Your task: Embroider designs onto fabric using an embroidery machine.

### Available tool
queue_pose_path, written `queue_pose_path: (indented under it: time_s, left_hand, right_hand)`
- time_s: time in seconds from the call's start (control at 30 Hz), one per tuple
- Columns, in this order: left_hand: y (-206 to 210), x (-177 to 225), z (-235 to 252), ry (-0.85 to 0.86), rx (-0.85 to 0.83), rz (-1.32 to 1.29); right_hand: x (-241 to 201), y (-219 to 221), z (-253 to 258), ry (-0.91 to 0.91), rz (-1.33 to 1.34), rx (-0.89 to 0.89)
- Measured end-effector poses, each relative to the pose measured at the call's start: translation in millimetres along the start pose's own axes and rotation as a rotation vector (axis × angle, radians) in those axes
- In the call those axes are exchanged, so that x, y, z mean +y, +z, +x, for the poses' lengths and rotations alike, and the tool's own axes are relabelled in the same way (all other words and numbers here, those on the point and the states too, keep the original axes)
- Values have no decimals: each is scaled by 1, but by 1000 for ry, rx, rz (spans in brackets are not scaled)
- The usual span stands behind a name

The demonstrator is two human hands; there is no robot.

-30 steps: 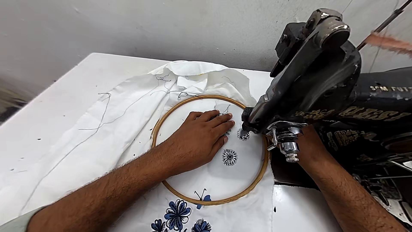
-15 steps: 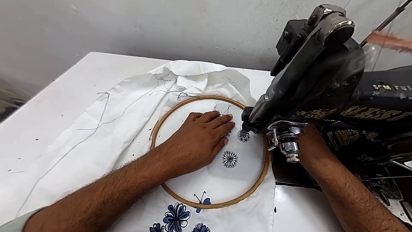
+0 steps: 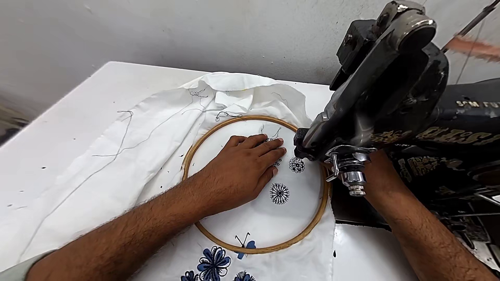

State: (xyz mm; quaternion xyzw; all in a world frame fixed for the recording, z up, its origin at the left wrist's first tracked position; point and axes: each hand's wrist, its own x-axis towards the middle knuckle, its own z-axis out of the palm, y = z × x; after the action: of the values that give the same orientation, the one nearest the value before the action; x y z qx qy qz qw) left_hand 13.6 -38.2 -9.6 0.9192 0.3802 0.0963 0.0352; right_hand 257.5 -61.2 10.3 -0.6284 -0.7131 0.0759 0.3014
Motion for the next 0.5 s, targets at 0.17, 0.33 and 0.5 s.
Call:
queue_pose_path:
  time_s: [0.17, 0.33, 0.5]
  left_hand:
    - [1, -2, 0, -9, 12, -3]
    - [1, 1, 0, -3, 7, -2]
    - [-2, 2, -2, -1, -15, 12]
  right_hand:
    - [10, 8, -1, -44, 91, 37]
    - [3, 2, 3, -59, 37, 19]
    - [10, 6, 5, -110, 58, 28]
